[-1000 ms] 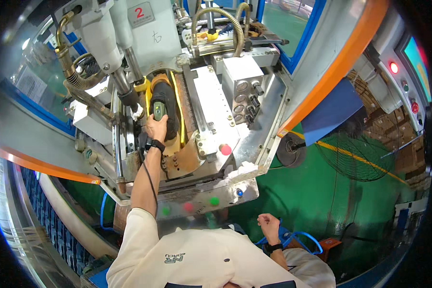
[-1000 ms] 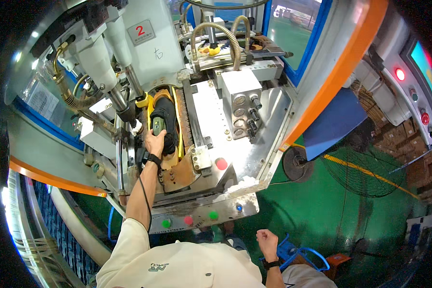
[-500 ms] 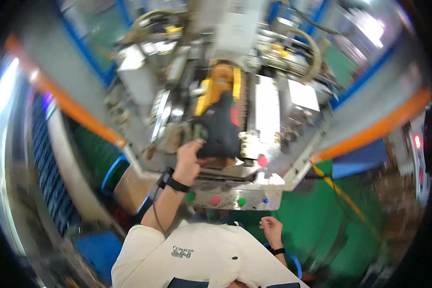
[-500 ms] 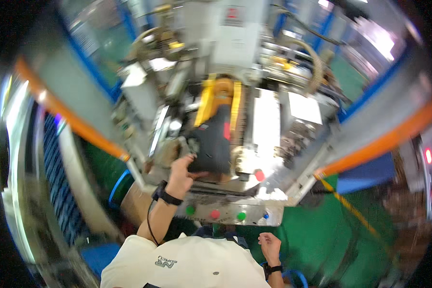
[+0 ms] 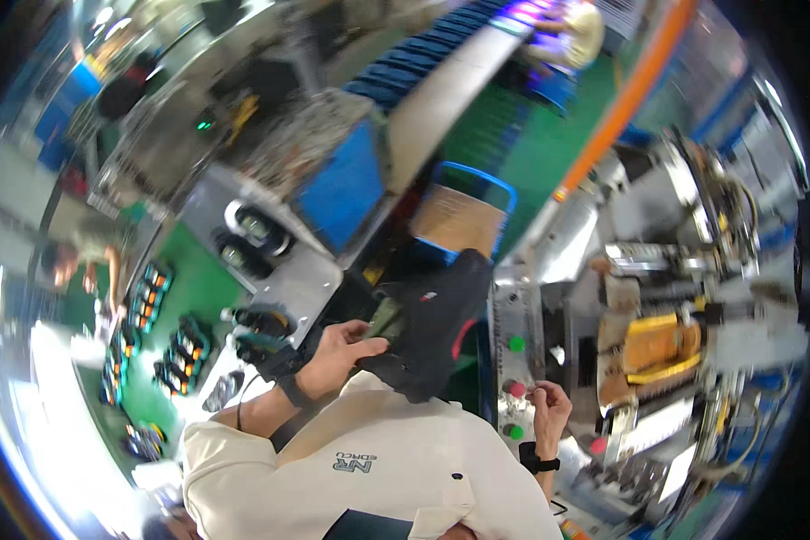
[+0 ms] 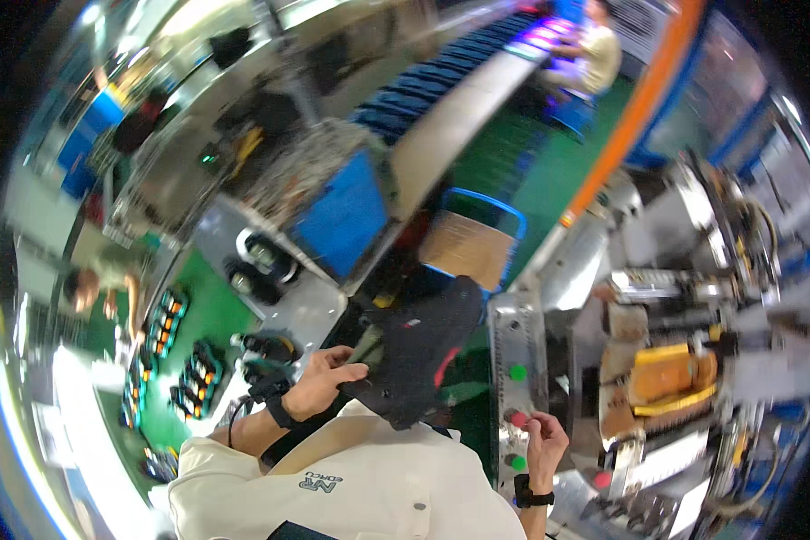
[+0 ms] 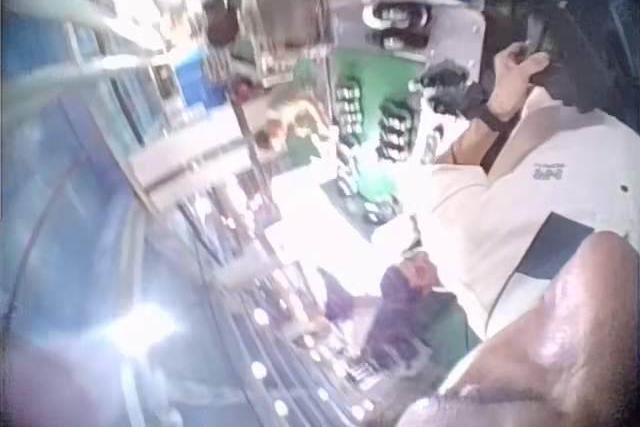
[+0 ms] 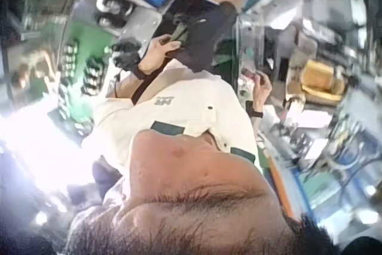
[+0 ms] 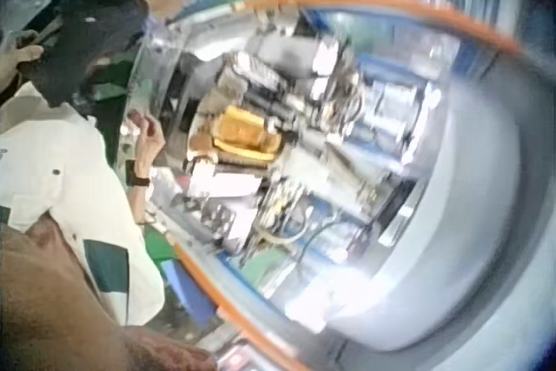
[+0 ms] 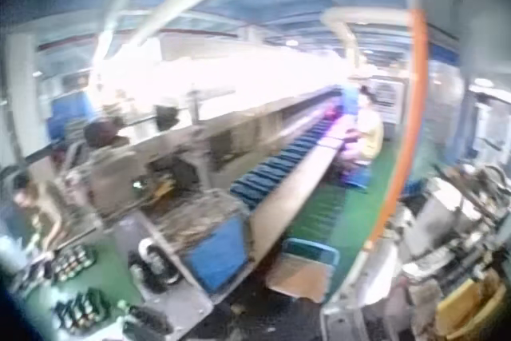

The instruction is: Operating an industrial press machine to attach and secure soles to various shoes on a production line.

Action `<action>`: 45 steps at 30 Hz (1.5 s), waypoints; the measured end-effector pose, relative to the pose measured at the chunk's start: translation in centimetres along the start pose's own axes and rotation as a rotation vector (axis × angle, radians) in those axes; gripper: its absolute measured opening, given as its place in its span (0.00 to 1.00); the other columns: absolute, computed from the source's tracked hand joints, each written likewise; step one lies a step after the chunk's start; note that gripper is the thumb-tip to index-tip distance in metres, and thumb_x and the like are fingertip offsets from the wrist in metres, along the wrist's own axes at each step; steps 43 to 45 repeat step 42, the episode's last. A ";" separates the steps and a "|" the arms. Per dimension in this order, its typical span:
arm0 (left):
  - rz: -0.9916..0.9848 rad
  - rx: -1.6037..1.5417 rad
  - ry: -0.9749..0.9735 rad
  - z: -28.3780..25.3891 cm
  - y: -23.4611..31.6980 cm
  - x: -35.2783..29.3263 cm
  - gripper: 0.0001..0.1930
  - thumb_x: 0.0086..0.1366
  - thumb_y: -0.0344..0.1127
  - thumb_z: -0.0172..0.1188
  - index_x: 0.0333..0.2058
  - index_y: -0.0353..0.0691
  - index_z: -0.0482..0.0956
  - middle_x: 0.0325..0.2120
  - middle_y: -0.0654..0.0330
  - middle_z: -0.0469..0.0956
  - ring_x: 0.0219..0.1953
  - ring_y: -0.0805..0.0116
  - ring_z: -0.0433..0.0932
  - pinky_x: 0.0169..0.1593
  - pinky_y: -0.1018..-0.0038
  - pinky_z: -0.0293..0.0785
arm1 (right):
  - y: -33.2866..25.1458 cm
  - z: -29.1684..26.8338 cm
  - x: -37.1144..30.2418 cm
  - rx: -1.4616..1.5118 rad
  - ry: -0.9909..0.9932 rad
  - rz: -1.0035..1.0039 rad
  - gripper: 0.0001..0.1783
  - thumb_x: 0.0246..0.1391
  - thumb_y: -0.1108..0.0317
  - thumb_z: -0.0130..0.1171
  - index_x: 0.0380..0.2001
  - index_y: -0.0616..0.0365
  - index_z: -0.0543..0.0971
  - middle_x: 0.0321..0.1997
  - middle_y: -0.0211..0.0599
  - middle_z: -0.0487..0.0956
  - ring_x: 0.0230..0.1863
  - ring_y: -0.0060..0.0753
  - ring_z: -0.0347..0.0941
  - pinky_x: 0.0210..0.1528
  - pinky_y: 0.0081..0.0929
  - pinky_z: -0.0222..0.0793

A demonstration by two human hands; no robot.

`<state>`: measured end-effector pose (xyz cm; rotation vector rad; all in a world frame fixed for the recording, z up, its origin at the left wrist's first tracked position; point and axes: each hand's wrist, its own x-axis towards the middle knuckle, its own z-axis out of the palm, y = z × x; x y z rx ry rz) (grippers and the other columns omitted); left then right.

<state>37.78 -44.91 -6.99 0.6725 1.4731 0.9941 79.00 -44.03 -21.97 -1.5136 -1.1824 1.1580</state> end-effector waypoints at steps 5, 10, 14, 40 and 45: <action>0.039 -0.492 0.444 -11.0 -5.3 -5.4 0.15 0.65 0.35 0.65 0.42 0.26 0.78 0.35 0.53 0.81 0.36 0.60 0.85 0.38 0.62 0.87 | -8.1 9.4 6.5 -0.033 -0.267 -0.229 0.08 0.64 0.74 0.58 0.40 0.67 0.82 0.34 0.34 0.84 0.35 0.22 0.80 0.41 0.19 0.74; 0.159 -0.652 0.807 -23.2 -7.9 -5.3 0.16 0.67 0.35 0.63 0.44 0.25 0.78 0.38 0.51 0.80 0.37 0.54 0.86 0.34 0.56 0.90 | -18.6 20.5 11.6 -0.159 -0.409 -0.456 0.08 0.66 0.73 0.57 0.41 0.67 0.81 0.34 0.34 0.84 0.36 0.23 0.80 0.42 0.21 0.74; 0.272 -0.711 0.988 -35.4 -8.3 1.6 0.17 0.64 0.38 0.67 0.40 0.25 0.80 0.36 0.48 0.82 0.31 0.54 0.86 0.31 0.59 0.90 | -29.4 31.9 16.6 -0.154 -0.422 -0.718 0.05 0.63 0.75 0.61 0.40 0.64 0.81 0.36 0.37 0.85 0.38 0.25 0.81 0.43 0.24 0.75; -0.030 0.358 1.503 -84.9 -14.4 30.1 0.26 0.60 0.48 0.67 0.44 0.33 0.69 0.42 0.35 0.80 0.43 0.34 0.81 0.48 0.48 0.77 | -66.0 98.1 3.5 -0.788 -0.560 -2.145 0.23 0.40 0.58 0.76 0.38 0.57 0.78 0.40 0.45 0.80 0.44 0.47 0.77 0.47 0.38 0.73; -0.045 0.351 1.425 -85.4 -15.1 30.0 0.27 0.62 0.51 0.68 0.45 0.35 0.69 0.45 0.37 0.80 0.47 0.36 0.81 0.48 0.50 0.78 | -65.8 97.7 4.6 -0.689 -0.536 -2.177 0.21 0.41 0.58 0.75 0.34 0.58 0.77 0.37 0.45 0.80 0.41 0.44 0.78 0.48 0.36 0.73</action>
